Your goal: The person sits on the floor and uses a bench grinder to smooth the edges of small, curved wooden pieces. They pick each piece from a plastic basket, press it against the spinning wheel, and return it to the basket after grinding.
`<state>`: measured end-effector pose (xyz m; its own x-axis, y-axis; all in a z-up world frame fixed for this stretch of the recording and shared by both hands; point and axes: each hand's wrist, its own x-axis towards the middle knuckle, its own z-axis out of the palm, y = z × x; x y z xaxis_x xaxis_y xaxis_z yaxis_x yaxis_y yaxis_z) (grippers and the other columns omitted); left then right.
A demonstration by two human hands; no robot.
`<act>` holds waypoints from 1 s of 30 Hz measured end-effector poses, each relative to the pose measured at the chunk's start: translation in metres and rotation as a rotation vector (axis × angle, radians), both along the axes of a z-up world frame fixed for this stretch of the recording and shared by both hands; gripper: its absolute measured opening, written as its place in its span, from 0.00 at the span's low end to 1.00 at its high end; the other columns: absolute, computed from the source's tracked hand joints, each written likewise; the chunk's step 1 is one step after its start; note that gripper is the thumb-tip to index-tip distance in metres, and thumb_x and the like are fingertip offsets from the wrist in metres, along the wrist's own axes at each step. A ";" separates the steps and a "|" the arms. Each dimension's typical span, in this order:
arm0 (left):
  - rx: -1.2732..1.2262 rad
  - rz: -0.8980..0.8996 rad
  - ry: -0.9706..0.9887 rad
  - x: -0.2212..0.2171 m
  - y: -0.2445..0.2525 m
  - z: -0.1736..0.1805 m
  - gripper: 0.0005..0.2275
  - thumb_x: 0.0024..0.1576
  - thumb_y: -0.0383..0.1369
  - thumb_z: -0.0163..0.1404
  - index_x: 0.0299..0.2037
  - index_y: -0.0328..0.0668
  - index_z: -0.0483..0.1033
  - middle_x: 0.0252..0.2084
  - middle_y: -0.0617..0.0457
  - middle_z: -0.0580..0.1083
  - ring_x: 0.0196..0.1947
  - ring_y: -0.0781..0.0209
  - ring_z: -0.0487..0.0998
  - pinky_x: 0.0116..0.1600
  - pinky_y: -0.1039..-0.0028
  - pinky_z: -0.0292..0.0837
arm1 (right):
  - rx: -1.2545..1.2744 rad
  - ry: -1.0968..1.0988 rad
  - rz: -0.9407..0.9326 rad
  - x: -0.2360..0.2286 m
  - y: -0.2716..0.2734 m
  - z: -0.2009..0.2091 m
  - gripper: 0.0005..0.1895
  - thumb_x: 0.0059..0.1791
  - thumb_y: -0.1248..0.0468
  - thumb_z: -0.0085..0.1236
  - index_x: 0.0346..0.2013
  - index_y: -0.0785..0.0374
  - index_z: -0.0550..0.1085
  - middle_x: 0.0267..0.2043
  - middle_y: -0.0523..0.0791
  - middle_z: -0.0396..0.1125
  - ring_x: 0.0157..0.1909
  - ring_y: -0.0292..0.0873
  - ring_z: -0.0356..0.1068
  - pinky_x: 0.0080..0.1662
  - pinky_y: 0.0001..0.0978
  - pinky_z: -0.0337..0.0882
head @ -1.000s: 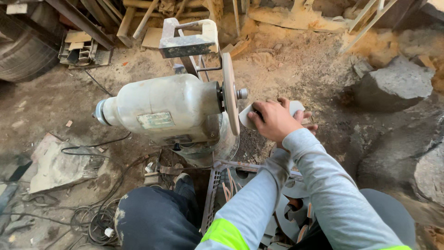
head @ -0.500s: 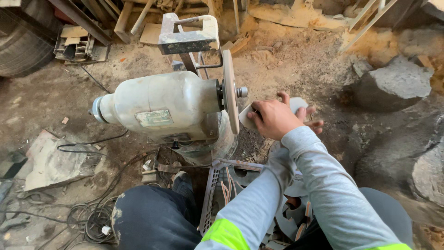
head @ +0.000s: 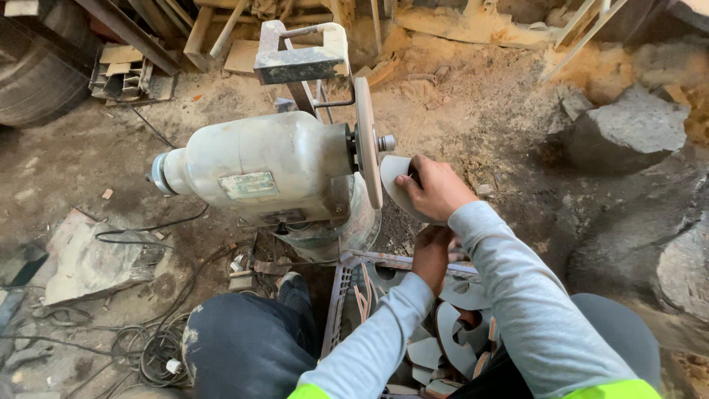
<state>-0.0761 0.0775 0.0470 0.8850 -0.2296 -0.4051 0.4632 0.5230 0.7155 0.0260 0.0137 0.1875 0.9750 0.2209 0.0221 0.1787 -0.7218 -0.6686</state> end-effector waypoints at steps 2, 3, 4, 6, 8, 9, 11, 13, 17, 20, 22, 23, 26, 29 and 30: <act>-0.085 -0.017 -0.002 -0.005 0.014 0.027 0.10 0.62 0.34 0.50 0.48 0.36 0.74 0.40 0.54 0.76 0.35 0.59 0.79 0.39 0.65 0.78 | 0.054 0.069 -0.042 0.000 0.002 -0.003 0.18 0.51 0.55 0.57 0.40 0.71 0.73 0.38 0.63 0.73 0.45 0.65 0.74 0.47 0.52 0.72; -0.066 -0.037 0.002 -0.006 0.021 0.040 0.10 0.62 0.34 0.50 0.49 0.37 0.74 0.40 0.54 0.76 0.35 0.58 0.79 0.38 0.66 0.78 | 0.086 0.076 -0.061 0.000 0.002 -0.006 0.19 0.51 0.55 0.58 0.42 0.71 0.73 0.39 0.62 0.73 0.45 0.64 0.74 0.47 0.51 0.72; -0.047 -0.057 0.005 -0.007 0.029 0.051 0.11 0.63 0.35 0.50 0.50 0.38 0.74 0.41 0.54 0.76 0.34 0.57 0.80 0.36 0.67 0.77 | 0.118 0.084 -0.080 -0.001 0.003 -0.009 0.19 0.51 0.55 0.58 0.43 0.71 0.73 0.40 0.61 0.73 0.46 0.63 0.75 0.48 0.50 0.72; -0.019 -0.091 -0.001 -0.009 0.042 0.068 0.11 0.63 0.36 0.49 0.50 0.38 0.74 0.42 0.52 0.77 0.34 0.56 0.82 0.35 0.68 0.76 | 0.177 0.093 -0.124 -0.003 0.005 -0.016 0.20 0.51 0.55 0.58 0.45 0.71 0.73 0.42 0.60 0.74 0.47 0.59 0.75 0.49 0.47 0.73; 0.000 -0.119 -0.019 -0.010 0.055 0.078 0.12 0.64 0.37 0.48 0.50 0.36 0.75 0.44 0.50 0.79 0.33 0.54 0.83 0.36 0.69 0.77 | 0.234 0.098 -0.173 -0.003 0.009 -0.025 0.21 0.51 0.55 0.59 0.46 0.72 0.72 0.44 0.58 0.74 0.48 0.56 0.76 0.50 0.44 0.74; 0.008 -0.121 -0.020 -0.009 0.060 0.081 0.12 0.64 0.37 0.47 0.49 0.36 0.75 0.43 0.49 0.79 0.33 0.54 0.83 0.36 0.69 0.77 | 0.276 0.095 -0.193 -0.003 0.011 -0.028 0.21 0.51 0.55 0.59 0.46 0.72 0.72 0.43 0.57 0.75 0.47 0.54 0.77 0.49 0.43 0.74; 0.022 -0.123 -0.022 -0.007 0.067 0.082 0.12 0.64 0.37 0.47 0.49 0.35 0.75 0.42 0.47 0.80 0.33 0.54 0.83 0.36 0.69 0.77 | 0.358 0.087 -0.231 -0.002 0.015 -0.035 0.21 0.51 0.55 0.59 0.46 0.72 0.71 0.43 0.56 0.75 0.46 0.50 0.78 0.49 0.41 0.75; 0.030 -0.096 0.006 -0.005 0.072 0.082 0.12 0.64 0.36 0.47 0.47 0.33 0.74 0.41 0.47 0.80 0.33 0.51 0.84 0.36 0.67 0.78 | 0.381 0.108 -0.265 -0.002 0.018 -0.039 0.21 0.51 0.55 0.60 0.46 0.72 0.71 0.42 0.55 0.75 0.44 0.49 0.78 0.47 0.40 0.76; 0.040 -0.057 -0.023 0.000 0.077 0.080 0.11 0.64 0.35 0.48 0.46 0.32 0.75 0.39 0.44 0.79 0.32 0.49 0.83 0.37 0.66 0.78 | 0.419 0.083 -0.323 0.001 0.022 -0.045 0.20 0.51 0.56 0.60 0.45 0.72 0.70 0.40 0.54 0.75 0.42 0.48 0.78 0.45 0.39 0.76; 0.032 -0.056 -0.027 0.006 0.080 0.082 0.10 0.63 0.34 0.47 0.47 0.35 0.74 0.41 0.46 0.79 0.32 0.50 0.84 0.39 0.66 0.79 | 0.428 0.061 -0.349 0.005 0.024 -0.047 0.19 0.51 0.57 0.59 0.45 0.72 0.71 0.39 0.54 0.76 0.41 0.48 0.77 0.45 0.39 0.75; 0.053 -0.058 -0.019 0.009 0.082 0.084 0.12 0.62 0.34 0.47 0.48 0.33 0.75 0.40 0.45 0.80 0.31 0.49 0.83 0.39 0.65 0.79 | 0.478 0.079 -0.353 0.008 0.025 -0.049 0.19 0.51 0.56 0.59 0.45 0.72 0.72 0.39 0.54 0.76 0.41 0.47 0.78 0.45 0.38 0.76; 0.063 -0.059 -0.015 0.010 0.083 0.085 0.12 0.62 0.34 0.47 0.48 0.33 0.76 0.40 0.45 0.80 0.30 0.49 0.83 0.38 0.65 0.79 | 0.503 0.087 -0.355 0.009 0.026 -0.050 0.19 0.51 0.56 0.58 0.46 0.72 0.72 0.39 0.54 0.76 0.41 0.46 0.78 0.44 0.38 0.76; 0.028 -0.033 -0.015 0.015 0.083 0.087 0.12 0.63 0.33 0.48 0.48 0.29 0.75 0.40 0.43 0.80 0.31 0.49 0.83 0.40 0.63 0.80 | 0.485 0.050 -0.351 0.014 0.026 -0.052 0.19 0.52 0.56 0.59 0.46 0.72 0.73 0.40 0.54 0.76 0.42 0.46 0.78 0.46 0.39 0.76; 0.015 -0.028 -0.054 0.020 0.083 0.089 0.13 0.63 0.33 0.47 0.48 0.28 0.75 0.41 0.44 0.80 0.33 0.51 0.82 0.42 0.63 0.81 | 0.482 0.050 -0.379 0.018 0.027 -0.052 0.20 0.51 0.57 0.59 0.46 0.73 0.72 0.39 0.54 0.76 0.42 0.48 0.77 0.45 0.39 0.75; 0.015 -0.024 -0.050 0.020 0.083 0.090 0.12 0.63 0.33 0.47 0.49 0.29 0.75 0.41 0.44 0.80 0.34 0.52 0.82 0.42 0.63 0.80 | 0.466 0.042 -0.386 0.019 0.028 -0.052 0.20 0.51 0.57 0.59 0.46 0.73 0.72 0.40 0.55 0.75 0.42 0.48 0.77 0.45 0.40 0.76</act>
